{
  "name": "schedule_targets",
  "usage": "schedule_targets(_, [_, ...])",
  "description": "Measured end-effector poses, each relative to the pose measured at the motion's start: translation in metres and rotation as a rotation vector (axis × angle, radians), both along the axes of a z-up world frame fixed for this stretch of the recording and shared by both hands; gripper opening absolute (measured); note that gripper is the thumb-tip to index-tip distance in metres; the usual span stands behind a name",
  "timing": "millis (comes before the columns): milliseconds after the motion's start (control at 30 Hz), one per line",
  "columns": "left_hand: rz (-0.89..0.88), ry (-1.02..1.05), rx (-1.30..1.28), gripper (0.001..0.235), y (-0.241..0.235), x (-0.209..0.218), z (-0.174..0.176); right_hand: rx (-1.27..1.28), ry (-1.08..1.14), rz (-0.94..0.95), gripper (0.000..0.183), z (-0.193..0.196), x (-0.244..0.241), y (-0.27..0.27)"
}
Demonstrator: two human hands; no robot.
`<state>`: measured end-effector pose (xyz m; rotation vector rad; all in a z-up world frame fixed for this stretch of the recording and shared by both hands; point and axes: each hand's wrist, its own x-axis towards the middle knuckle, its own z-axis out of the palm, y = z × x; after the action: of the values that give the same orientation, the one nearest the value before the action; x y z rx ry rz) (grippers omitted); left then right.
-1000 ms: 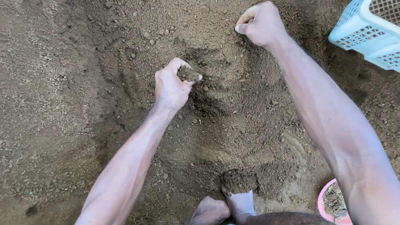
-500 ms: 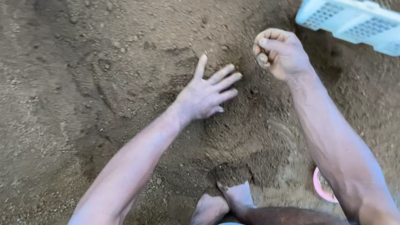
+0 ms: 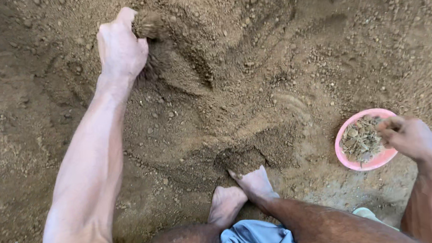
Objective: The person repeatedly makes small indentations in loose soil with their fingers, places small seed-like items into the indentations, and covers them with soil. A small hand hoe and a plastic basket are visible nearby.
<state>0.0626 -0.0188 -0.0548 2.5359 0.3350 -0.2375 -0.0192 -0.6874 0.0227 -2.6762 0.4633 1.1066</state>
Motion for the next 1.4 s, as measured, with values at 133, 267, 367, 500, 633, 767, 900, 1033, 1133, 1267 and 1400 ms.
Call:
schedule_targets(133, [-0.018, -0.099, 0.061, 0.026, 0.005, -0.015, 0.002, -0.116, -0.196, 0.045, 0.030, 0.010, -0.023, 0.003])
schedule_targets(267, [-0.089, -0.342, -0.565, 0.032, 0.016, -0.039, 0.009, 0.373, -0.371, -0.225, 0.026, 0.010, -0.030, 0.056])
schedule_targets(367, [0.065, -0.528, -0.629, 0.045, 0.019, -0.071, 0.021, 0.571, 0.079, -0.533, 0.039, -0.012, -0.032, 0.100])
schedule_targets(500, [0.569, 0.449, -0.182, 0.053, 0.026, -0.128, 0.058, 0.791, 0.306, -0.785, 0.054, -0.056, -0.056, 0.129])
schedule_targets(633, [0.645, 0.960, -0.360, 0.086, -0.001, -0.182, 0.076, 1.535, 0.547, -1.067, 0.049, -0.103, -0.081, 0.133])
schedule_targets(767, [0.739, 0.763, -0.732, 0.079, -0.045, -0.201, 0.055, 1.168, 0.362, -1.235, 0.049, -0.134, -0.079, 0.178])
schedule_targets(900, [0.704, 0.594, -0.839, 0.090, -0.087, -0.188, 0.024, 1.354, 0.388, -1.120, 0.073, -0.132, -0.062, 0.272])
schedule_targets(1033, [0.784, 0.529, -1.087, 0.083, -0.100, -0.164, 0.020, 0.723, 0.193, -0.962, 0.100, -0.086, -0.023, 0.354])
schedule_targets(1133, [0.795, 0.437, -1.440, 0.080, -0.097, -0.140, 0.028, 0.792, 0.302, -0.850, 0.096, -0.047, 0.015, 0.389])
schedule_targets(1267, [0.749, 0.043, -1.701, 0.080, -0.074, -0.102, 0.049, 1.705, 0.189, -0.678, 0.068, -0.015, 0.062, 0.407])
schedule_targets(1400, [0.822, -0.082, -1.289, 0.082, -0.043, -0.077, 0.068, 1.565, 0.013, -0.655, 0.061, -0.010, 0.091, 0.379])
